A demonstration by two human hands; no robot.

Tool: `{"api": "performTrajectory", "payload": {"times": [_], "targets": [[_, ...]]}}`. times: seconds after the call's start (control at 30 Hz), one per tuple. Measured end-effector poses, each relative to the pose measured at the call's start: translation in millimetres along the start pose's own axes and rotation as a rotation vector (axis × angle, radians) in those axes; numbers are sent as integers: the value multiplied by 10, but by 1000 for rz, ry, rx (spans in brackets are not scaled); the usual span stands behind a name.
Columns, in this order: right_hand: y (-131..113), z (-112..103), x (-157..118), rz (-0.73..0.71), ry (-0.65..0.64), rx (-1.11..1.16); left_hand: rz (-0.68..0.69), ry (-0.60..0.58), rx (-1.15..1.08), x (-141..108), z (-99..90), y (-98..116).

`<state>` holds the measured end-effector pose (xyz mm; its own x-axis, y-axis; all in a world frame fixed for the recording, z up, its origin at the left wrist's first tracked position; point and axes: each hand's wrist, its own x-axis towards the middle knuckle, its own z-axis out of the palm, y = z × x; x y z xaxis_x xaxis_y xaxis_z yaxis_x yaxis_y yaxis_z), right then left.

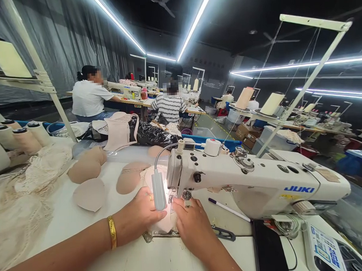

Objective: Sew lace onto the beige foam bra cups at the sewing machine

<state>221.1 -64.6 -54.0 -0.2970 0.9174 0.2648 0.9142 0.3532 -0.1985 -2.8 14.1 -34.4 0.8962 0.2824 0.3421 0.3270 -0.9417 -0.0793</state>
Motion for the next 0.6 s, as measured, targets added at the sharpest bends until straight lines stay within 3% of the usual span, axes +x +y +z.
{"api": "performTrajectory", "payload": {"times": [0.1,0.23,0.43,0.6], "targets": [[17,-3,10,29,-66,-14,52,4,-39,-8,23,-24],[24,8,19,51,-114,-32,24,-16,-52,14,1,-33],[21,31,18,62,-109,-65,-22,-57,-23,40,-32,-24],[13,24,25,28,-54,-85,-28,-24,19,53,28,-8]]}}
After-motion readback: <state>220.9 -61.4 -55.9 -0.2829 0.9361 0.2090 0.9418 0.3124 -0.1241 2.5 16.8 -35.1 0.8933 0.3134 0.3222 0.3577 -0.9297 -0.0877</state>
